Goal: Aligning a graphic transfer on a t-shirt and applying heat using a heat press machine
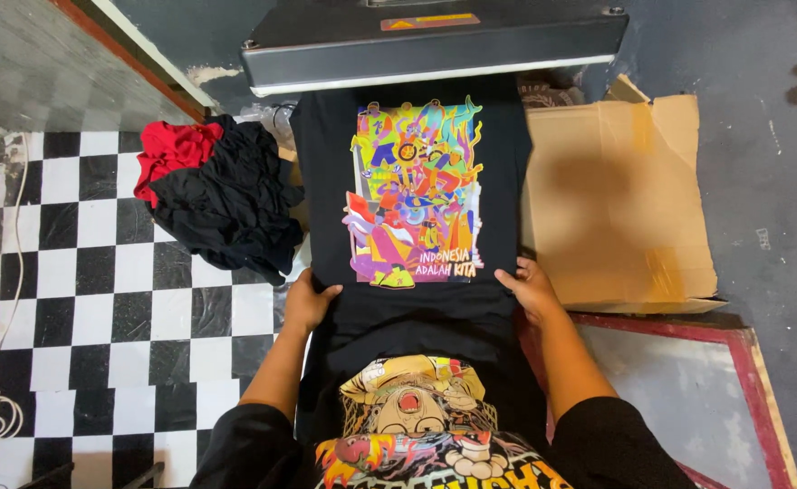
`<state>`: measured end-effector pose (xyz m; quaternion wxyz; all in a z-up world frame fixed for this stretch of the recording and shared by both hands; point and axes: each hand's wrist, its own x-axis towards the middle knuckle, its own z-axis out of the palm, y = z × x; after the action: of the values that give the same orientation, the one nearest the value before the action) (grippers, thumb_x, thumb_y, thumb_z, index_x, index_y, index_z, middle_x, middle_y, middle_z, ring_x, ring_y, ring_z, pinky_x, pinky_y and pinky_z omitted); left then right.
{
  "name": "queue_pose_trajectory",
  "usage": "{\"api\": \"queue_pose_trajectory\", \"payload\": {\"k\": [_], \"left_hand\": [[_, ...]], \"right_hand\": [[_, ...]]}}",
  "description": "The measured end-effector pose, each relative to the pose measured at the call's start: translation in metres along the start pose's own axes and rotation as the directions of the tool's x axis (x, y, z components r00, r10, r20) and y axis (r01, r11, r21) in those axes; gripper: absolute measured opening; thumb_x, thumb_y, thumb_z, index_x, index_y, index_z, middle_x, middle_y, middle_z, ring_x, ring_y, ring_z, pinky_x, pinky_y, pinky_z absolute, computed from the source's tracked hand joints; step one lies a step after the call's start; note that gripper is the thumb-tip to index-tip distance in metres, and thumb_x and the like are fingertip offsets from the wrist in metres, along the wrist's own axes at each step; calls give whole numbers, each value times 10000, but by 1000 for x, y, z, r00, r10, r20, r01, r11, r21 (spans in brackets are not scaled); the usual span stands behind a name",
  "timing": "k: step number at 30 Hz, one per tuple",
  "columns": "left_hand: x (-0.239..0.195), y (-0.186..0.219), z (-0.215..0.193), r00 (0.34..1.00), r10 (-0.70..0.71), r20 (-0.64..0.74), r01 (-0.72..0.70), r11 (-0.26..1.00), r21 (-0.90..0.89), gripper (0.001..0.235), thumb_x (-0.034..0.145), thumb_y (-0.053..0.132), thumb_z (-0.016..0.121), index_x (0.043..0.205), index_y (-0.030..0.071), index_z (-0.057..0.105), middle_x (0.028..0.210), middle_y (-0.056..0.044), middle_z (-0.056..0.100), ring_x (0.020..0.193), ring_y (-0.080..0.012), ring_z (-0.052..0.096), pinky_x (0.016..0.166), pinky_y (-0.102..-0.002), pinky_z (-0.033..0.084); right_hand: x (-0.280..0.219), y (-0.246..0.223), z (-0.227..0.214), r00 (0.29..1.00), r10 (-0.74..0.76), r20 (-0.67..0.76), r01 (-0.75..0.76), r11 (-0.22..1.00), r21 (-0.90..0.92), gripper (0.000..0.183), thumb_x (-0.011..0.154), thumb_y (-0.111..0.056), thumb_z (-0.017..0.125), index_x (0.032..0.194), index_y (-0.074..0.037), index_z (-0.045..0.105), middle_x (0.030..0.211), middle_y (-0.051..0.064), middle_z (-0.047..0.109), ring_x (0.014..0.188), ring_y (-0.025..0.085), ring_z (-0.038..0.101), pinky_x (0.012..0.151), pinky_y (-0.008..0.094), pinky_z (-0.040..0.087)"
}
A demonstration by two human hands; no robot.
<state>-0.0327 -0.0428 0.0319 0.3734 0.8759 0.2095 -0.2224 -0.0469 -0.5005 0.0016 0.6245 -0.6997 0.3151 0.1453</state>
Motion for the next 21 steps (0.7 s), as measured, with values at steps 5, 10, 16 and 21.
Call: {"api": "queue_pose_trajectory", "payload": {"k": [5,10,16,21], "left_hand": [[-25,29,-13,1000,27,2,-26,980,-197,825,811,291,875,1491,43,479,1331,-220,673,1321,-369,581,1113,-525,459],[-40,44,-20,999,40,-33,-46,979,-199,816,806,312,890,1491,74,517,1275,-185,711,1277,-367,617,1078,-507,495],[-72,79,-35,995,94,-44,-100,981,-167,979,789,229,867,1591,48,336,1337,-298,635,1334,-486,526,1136,-596,425],[-50,46,-11,950,171,-261,-193,979,-58,827,791,320,878,1509,111,524,1199,-213,712,1194,-413,644,1034,-512,510]], "right_hand": [[19,9,2,996,-19,-88,30,992,122,640,886,-262,861,1355,-6,510,1117,151,624,966,261,661,755,312,576],[22,9,-11,976,-173,-135,153,978,-145,659,810,-318,916,1336,-146,557,962,55,714,770,171,687,612,279,590],[-8,1,-15,955,-269,130,280,957,-76,1090,678,-52,929,1569,-6,304,1195,230,610,1023,302,603,854,420,571],[-9,-15,8,963,-261,-64,230,924,-305,828,762,-170,898,1498,-115,522,1139,123,724,940,257,707,775,365,596]]}}
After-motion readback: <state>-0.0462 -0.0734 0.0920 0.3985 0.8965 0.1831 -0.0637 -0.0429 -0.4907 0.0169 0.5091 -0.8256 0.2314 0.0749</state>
